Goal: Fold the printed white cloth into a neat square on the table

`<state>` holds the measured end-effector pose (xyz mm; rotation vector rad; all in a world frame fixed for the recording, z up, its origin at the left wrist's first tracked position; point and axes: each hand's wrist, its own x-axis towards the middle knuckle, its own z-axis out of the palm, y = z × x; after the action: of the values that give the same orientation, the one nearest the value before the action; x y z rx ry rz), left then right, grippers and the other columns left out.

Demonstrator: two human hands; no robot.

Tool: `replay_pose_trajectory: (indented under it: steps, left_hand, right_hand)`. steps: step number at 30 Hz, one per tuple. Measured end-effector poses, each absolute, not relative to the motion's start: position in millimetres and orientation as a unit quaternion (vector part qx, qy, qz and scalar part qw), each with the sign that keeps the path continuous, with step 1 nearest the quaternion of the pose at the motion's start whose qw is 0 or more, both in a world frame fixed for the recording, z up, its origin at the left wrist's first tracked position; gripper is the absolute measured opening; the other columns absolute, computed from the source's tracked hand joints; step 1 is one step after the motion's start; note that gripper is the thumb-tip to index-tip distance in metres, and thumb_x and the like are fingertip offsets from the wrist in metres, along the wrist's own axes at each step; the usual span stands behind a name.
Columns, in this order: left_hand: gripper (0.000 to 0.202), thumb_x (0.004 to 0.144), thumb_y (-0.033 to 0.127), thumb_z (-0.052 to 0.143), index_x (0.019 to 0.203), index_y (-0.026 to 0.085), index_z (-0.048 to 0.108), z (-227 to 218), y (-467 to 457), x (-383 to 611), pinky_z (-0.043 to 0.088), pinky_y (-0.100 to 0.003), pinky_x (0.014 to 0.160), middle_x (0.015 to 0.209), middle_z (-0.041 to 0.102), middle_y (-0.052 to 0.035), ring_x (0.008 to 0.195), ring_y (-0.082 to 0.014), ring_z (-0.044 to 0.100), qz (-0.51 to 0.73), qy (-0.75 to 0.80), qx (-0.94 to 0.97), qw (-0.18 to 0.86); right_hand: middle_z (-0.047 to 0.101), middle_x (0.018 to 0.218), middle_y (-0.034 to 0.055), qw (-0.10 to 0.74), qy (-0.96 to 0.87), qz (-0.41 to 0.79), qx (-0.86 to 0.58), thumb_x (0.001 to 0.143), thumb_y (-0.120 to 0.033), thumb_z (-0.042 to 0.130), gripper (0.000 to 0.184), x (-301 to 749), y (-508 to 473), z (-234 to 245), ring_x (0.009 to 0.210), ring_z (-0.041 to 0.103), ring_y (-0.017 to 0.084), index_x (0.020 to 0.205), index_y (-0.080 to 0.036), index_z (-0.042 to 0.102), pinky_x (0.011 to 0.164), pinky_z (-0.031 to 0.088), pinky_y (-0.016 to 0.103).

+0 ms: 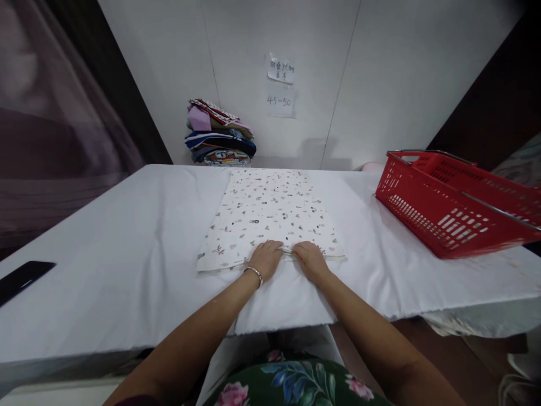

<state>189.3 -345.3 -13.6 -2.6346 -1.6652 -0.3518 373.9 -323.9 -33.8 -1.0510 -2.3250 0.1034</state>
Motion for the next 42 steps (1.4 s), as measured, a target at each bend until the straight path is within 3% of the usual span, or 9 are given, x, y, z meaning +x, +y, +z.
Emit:
replay_pose_trajectory:
  steps: [9,14,21,36,42]
  left_hand:
    - [0.018,0.086,0.011,0.039,0.088,0.015,0.057,-23,-354,185,0.039,-0.035,0.087,0.104,0.058,-0.0070,0.098,-0.0177,0.050,-0.206,-0.469,-0.859,0.007]
    - [0.018,0.086,0.011,0.040,0.088,0.015,0.057,-20,-357,186,0.040,-0.035,0.086,0.103,0.058,-0.0074,0.097,-0.0187,0.050,-0.204,-0.474,-0.856,0.015]
    - [0.017,0.087,0.012,0.040,0.088,0.015,0.057,-21,-358,186,0.039,-0.034,0.086,0.102,0.058,-0.0068,0.096,-0.0181,0.049,-0.216,-0.462,-0.860,0.018]
    - [0.018,0.084,0.009,0.039,0.086,0.018,0.055,-19,-362,185,0.039,-0.037,0.080,0.088,0.059,-0.0063,0.085,-0.0190,0.054,-0.143,-0.467,-0.873,0.001]
    - [0.013,0.087,0.019,0.041,0.084,0.018,0.054,-17,-363,186,0.038,-0.035,0.077,0.087,0.060,-0.0047,0.086,-0.0188,0.053,-0.162,-0.472,-0.867,0.001]
  right_hand:
    - [0.062,0.096,0.0074,0.291,-0.884,0.063,-0.361,0.085,-0.015,0.045,0.020,375,-330,-28,0.091,0.052,0.020,0.098,-0.019,0.059,0.080,0.040,0.035]
    - [0.060,0.100,0.0076,0.284,-0.891,0.069,-0.347,0.081,-0.018,0.051,0.023,375,-334,-24,0.094,0.051,0.021,0.103,-0.019,0.057,0.083,0.038,0.036]
    - [0.061,0.098,0.0076,0.279,-0.889,0.036,-0.361,0.087,-0.016,0.044,0.020,376,-334,-25,0.092,0.051,0.020,0.101,-0.018,0.058,0.081,0.039,0.035]
    - [0.061,0.097,0.0075,0.281,-0.892,0.037,-0.351,0.086,-0.011,0.043,0.022,379,-342,-24,0.092,0.050,0.019,0.099,-0.019,0.060,0.079,0.039,0.034]
    - [0.061,0.095,0.0072,0.269,-0.893,0.036,-0.358,0.087,-0.012,0.043,0.020,377,-342,-24,0.090,0.051,0.020,0.096,-0.018,0.060,0.078,0.040,0.033]
